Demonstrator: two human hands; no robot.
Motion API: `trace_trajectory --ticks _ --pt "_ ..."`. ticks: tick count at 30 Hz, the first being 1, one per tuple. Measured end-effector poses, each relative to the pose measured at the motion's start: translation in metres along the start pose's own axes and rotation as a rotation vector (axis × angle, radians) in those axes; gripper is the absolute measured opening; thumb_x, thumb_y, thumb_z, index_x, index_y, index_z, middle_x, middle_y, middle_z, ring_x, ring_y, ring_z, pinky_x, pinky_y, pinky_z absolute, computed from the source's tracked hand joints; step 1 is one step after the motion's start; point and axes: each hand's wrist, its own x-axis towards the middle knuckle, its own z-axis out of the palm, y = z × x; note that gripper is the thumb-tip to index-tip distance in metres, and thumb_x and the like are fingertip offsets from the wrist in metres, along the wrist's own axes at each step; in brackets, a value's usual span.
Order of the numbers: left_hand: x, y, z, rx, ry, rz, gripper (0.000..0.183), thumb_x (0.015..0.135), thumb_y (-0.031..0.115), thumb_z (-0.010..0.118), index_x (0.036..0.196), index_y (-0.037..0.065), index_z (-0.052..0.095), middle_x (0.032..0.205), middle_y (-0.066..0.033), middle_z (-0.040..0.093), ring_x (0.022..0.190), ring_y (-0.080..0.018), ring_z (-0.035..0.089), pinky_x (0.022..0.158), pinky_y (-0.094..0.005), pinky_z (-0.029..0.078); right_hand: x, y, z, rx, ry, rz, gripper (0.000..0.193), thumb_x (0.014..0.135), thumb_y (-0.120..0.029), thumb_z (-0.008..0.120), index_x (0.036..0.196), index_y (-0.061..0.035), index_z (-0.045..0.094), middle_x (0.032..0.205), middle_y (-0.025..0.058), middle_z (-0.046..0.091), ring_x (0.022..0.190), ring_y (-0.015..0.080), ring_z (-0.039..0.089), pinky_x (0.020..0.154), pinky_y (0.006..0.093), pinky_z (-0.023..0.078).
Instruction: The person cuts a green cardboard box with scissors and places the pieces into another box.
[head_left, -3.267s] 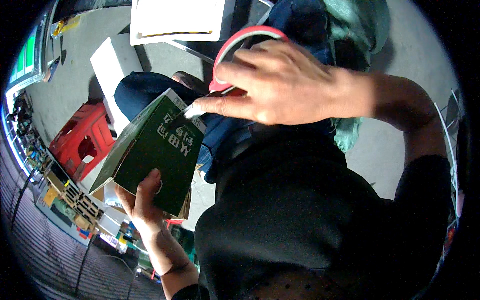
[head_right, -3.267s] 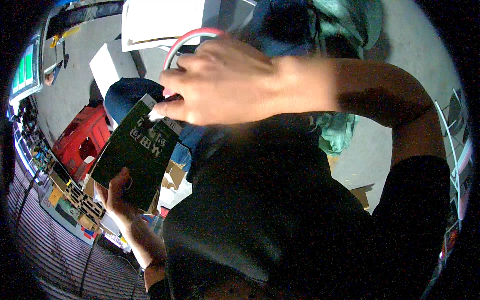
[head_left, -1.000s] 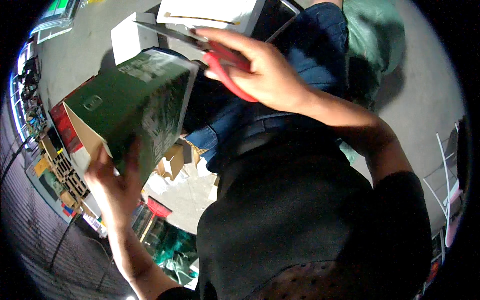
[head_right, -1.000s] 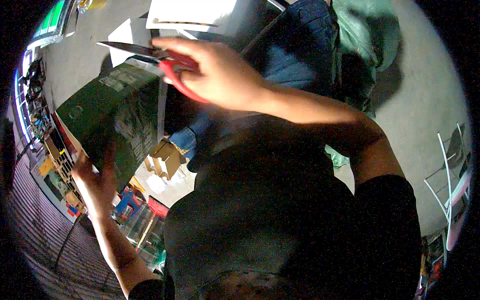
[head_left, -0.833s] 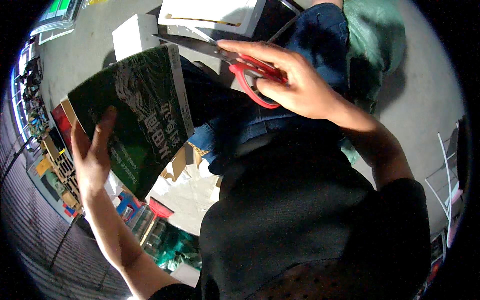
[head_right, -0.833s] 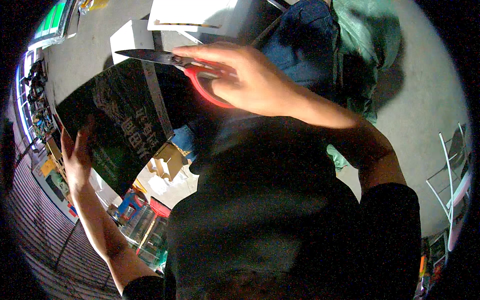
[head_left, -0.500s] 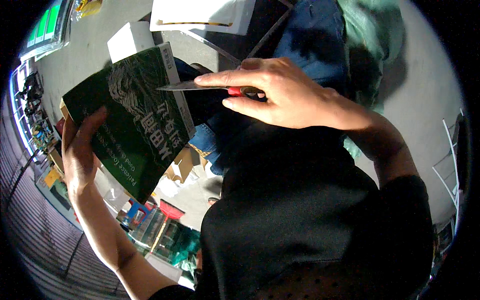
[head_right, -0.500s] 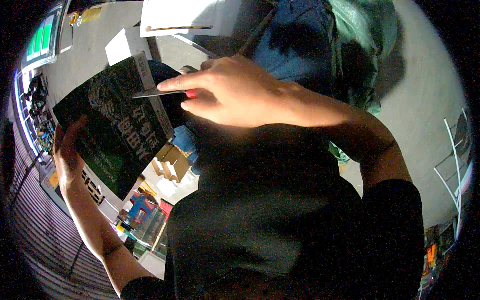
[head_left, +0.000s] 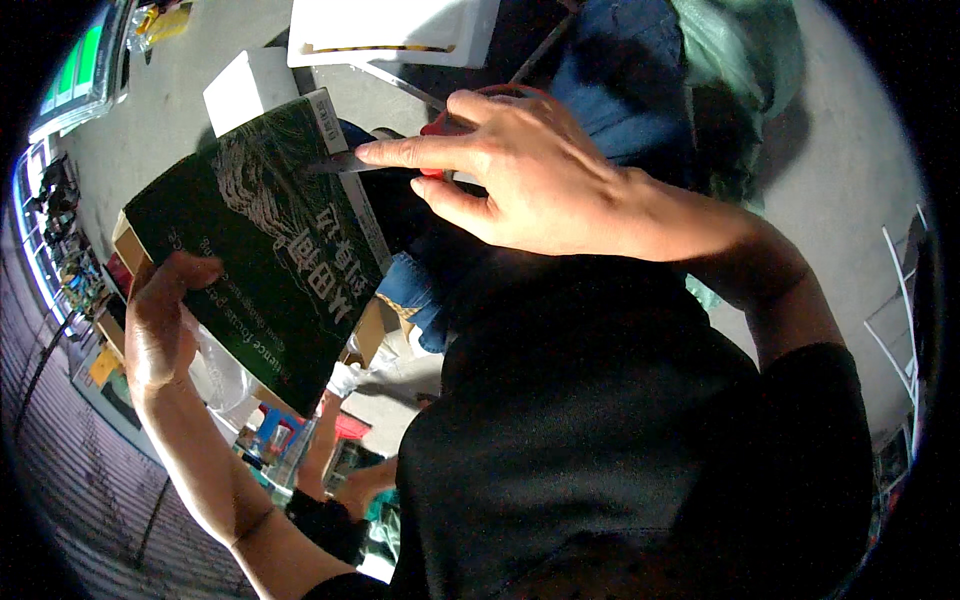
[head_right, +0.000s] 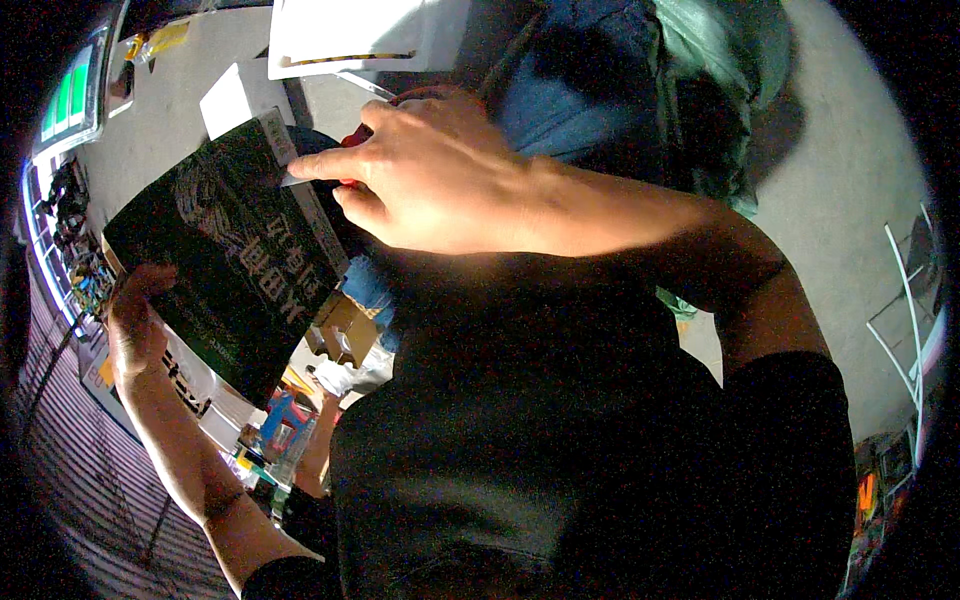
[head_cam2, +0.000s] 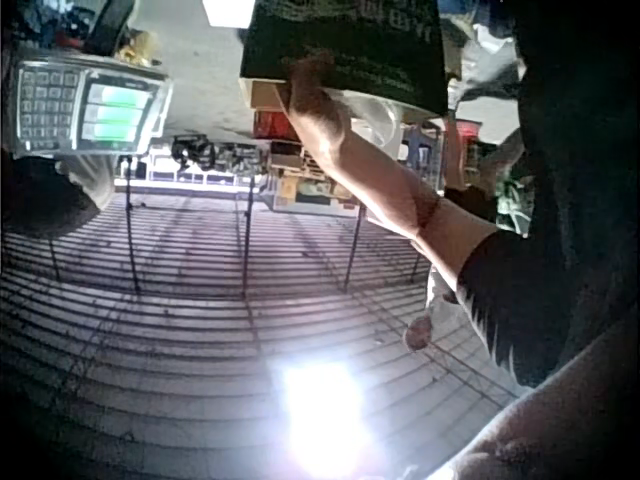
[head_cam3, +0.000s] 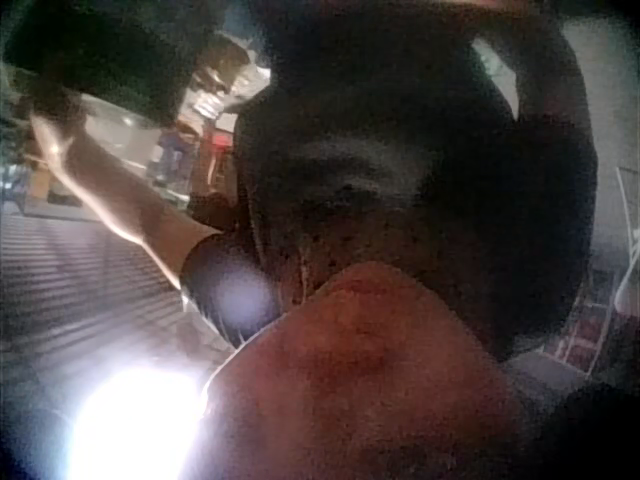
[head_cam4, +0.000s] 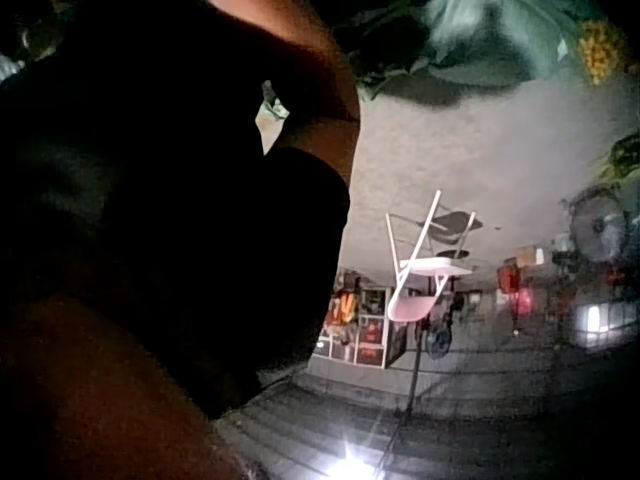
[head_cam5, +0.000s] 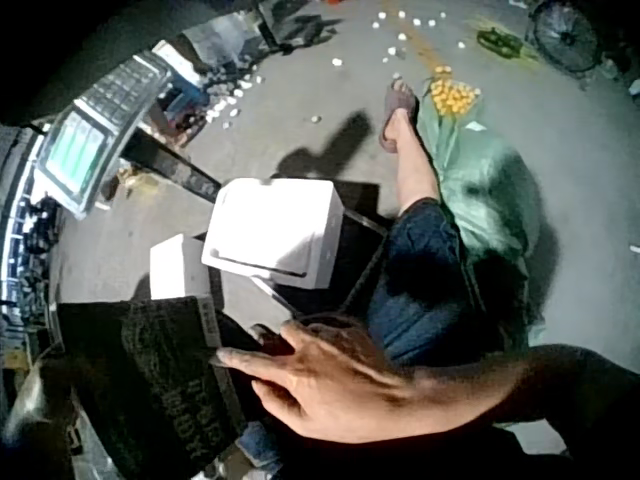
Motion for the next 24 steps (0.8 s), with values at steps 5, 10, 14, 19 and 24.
trace_trajectory --ticks 5,10,14,19,24 --pt "-0.001 -0.003 0.000 -0.094 -0.036 -0.047 0.018 0.078 0.007 0.051 0.087 -0.003 0.062 0.090 -0.0099 0.059 0.087 -0.0178 0.055 0.085 -0.0284 0.039 -0.002 0.002 -0.002 -0.002 0.044 -0.004 0.039 0.079 -0.017 0.062 0.117 -0.0247 0.060 0.061 0.0040 0.047 0.055 0.0180 0.048 0.051 0.0313 0.042" --pt "-0.003 -0.016 -0.001 -0.075 -0.020 0.050 0.018 0.079 0.009 0.049 0.080 -0.003 0.062 0.086 -0.0095 0.059 0.085 -0.0176 0.055 0.085 -0.0276 0.038 -0.002 -0.003 0.001 -0.181 0.070 -0.027 0.035 0.079 -0.019 0.059 0.113 -0.0252 0.062 0.075 0.0093 0.054 0.067 0.0236 0.057 0.058 0.0357 0.048" --pt "-0.007 -0.017 0.001 -0.014 0.002 0.096 0.019 0.080 0.009 0.048 0.075 -0.002 0.062 0.085 -0.0091 0.058 0.085 -0.0177 0.054 0.084 -0.0273 0.037 -0.001 0.003 0.020 -0.231 0.133 -0.092 0.035 0.078 -0.021 0.058 0.112 -0.0249 0.063 0.084 0.0152 0.059 0.068 0.0302 0.062 0.063 0.0412 0.051" --pt "-0.006 -0.008 -0.002 -0.066 -0.037 -0.032 0.017 0.079 0.008 0.049 0.074 -0.002 0.062 0.085 -0.0084 0.057 0.086 -0.0173 0.053 0.082 -0.0271 0.037 0.016 0.009 -0.005 0.914 -0.331 0.495 0.030 0.080 -0.023 0.057 0.107 -0.0135 0.066 0.088 0.0188 0.065 0.070 0.0259 0.064 0.068 0.0348 0.050" --pt "-0.001 0.010 0.020 -0.128 0.062 0.014 0.010 0.072 0.006 0.055 0.070 0.000 0.062 0.080 -0.0061 0.059 0.082 -0.0161 0.054 0.080 -0.0268 0.037 0.016 -0.009 -0.012 -0.313 0.130 -0.075 0.026 0.082 -0.018 0.059 0.108 -0.0158 0.066 0.077 0.0106 0.060 0.065 0.0168 0.062 0.063 0.0323 0.052"
